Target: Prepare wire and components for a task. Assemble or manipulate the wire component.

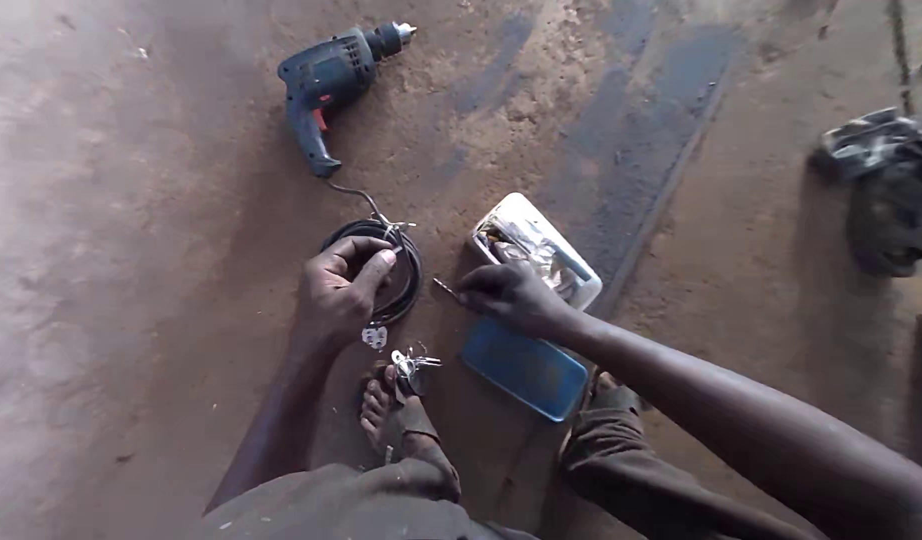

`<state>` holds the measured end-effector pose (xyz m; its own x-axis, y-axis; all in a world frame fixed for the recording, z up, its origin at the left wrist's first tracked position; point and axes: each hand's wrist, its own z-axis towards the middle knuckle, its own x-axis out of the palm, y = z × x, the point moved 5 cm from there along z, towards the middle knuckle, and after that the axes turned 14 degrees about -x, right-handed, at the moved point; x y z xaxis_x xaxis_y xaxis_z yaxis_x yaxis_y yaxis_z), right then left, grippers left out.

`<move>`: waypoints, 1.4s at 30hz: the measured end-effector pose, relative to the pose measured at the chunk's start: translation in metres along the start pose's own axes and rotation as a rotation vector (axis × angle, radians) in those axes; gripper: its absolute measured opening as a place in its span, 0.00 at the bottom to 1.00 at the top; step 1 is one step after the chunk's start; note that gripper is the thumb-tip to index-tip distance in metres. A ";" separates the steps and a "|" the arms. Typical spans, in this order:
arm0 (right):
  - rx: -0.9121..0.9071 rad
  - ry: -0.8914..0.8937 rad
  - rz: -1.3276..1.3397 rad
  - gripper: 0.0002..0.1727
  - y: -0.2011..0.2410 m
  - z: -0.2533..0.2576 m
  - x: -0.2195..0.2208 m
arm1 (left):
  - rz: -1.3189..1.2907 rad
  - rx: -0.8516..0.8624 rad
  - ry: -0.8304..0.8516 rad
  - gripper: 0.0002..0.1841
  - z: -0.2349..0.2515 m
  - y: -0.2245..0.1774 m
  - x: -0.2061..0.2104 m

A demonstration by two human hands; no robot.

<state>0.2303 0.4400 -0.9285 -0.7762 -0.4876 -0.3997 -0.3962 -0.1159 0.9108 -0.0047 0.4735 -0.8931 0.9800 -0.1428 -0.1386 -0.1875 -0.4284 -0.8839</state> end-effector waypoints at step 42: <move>0.075 0.495 -0.014 0.22 -0.049 -0.024 0.138 | 0.314 -0.337 -0.013 0.10 -0.084 0.161 0.036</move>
<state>0.1540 0.3576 -1.0261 -0.4518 -0.8409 -0.2979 -0.4530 -0.0714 0.8886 -0.0057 0.3241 -1.0032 0.8727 -0.3019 -0.3836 -0.4844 -0.6330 -0.6039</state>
